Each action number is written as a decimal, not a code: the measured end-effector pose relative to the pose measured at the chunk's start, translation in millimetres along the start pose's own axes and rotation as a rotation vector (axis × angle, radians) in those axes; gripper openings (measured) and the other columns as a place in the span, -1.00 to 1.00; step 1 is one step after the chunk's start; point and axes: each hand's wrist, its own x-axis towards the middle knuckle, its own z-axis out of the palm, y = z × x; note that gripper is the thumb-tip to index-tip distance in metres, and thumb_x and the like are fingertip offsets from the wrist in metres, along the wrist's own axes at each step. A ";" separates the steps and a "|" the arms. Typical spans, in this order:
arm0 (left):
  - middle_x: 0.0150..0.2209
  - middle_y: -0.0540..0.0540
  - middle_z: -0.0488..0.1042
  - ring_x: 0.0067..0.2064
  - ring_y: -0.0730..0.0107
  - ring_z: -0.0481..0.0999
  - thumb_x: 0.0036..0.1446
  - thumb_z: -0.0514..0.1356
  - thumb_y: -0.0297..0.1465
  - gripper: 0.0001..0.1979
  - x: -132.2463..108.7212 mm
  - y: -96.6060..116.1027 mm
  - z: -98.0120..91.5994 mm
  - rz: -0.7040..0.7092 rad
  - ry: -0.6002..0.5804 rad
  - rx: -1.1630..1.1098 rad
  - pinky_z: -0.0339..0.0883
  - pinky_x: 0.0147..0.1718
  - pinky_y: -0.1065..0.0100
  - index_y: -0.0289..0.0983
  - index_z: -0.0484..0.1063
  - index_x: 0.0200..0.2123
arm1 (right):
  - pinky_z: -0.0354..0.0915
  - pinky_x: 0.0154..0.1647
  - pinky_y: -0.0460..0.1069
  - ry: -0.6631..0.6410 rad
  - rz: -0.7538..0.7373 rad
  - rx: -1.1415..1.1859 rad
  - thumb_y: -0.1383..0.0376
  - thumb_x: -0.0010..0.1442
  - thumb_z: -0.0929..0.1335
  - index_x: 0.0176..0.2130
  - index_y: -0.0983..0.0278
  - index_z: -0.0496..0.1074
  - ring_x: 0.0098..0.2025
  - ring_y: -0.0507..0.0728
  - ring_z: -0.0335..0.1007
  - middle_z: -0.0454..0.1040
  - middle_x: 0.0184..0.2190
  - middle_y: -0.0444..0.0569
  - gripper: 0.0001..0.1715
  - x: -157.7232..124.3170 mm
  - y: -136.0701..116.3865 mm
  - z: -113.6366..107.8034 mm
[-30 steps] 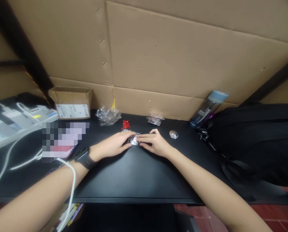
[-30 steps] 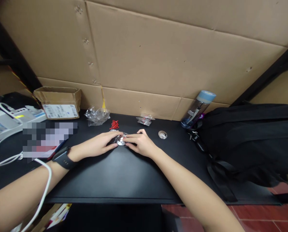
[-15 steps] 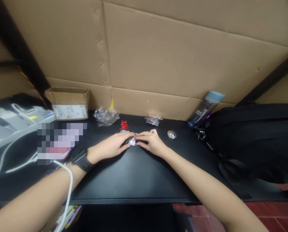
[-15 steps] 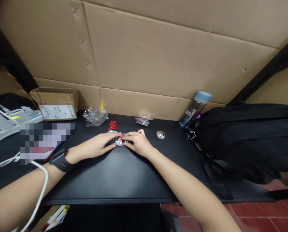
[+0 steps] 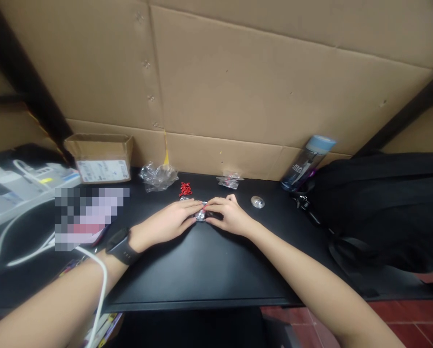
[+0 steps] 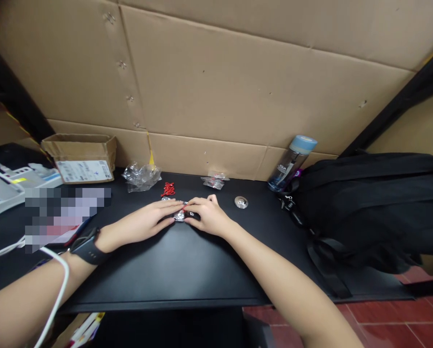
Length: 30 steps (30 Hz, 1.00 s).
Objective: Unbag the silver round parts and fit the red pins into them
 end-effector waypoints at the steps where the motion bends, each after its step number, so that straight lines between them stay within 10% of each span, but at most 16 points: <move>1: 0.29 -0.14 0.43 0.29 0.17 0.45 0.47 0.07 -0.28 -0.57 0.4 1.9 -0.5 0.007 0.008 -0.008 0.31 0.31 0.10 -0.14 0.31 0.34 | 0.01 -0.05 0.08 0.006 -0.004 -0.008 0.13 0.36 0.44 0.04 0.18 0.56 0.05 0.19 0.52 0.61 0.05 0.06 -0.69 -0.5 0.9 0.6; 16: 0.36 -0.20 0.34 0.31 0.16 0.43 0.41 0.11 -0.39 -0.40 -5.7 -9.5 12.9 -0.053 0.065 -0.033 0.34 0.28 0.12 -0.16 0.08 0.45 | 0.05 -0.10 0.12 0.030 -0.050 -0.201 0.29 0.48 0.26 0.16 0.22 0.47 -0.04 0.19 0.46 0.58 0.09 0.12 -0.65 -1.0 -14.6 6.2; 23: 0.35 -0.19 0.36 0.32 0.16 0.43 0.39 0.12 -0.40 -0.44 -5.1 -11.3 10.0 -0.057 0.061 -0.043 0.33 0.30 0.12 -0.18 0.15 0.42 | 0.29 0.09 0.16 0.032 -0.109 -0.032 0.41 0.38 0.30 0.17 0.22 0.47 0.17 0.25 0.42 0.55 0.12 0.12 -0.59 -4.2 -4.0 3.5; 30: 0.35 -0.18 0.37 0.31 0.15 0.43 0.39 0.12 -0.40 -0.44 -5.1 -12.9 11.0 -0.059 0.044 -0.049 0.34 0.29 0.10 -0.17 0.16 0.41 | 0.48 0.00 0.02 0.200 -0.087 0.236 0.36 0.27 0.46 -0.08 0.20 0.58 -0.11 0.15 0.62 0.66 -0.13 -0.01 -0.80 -1.9 11.7 10.9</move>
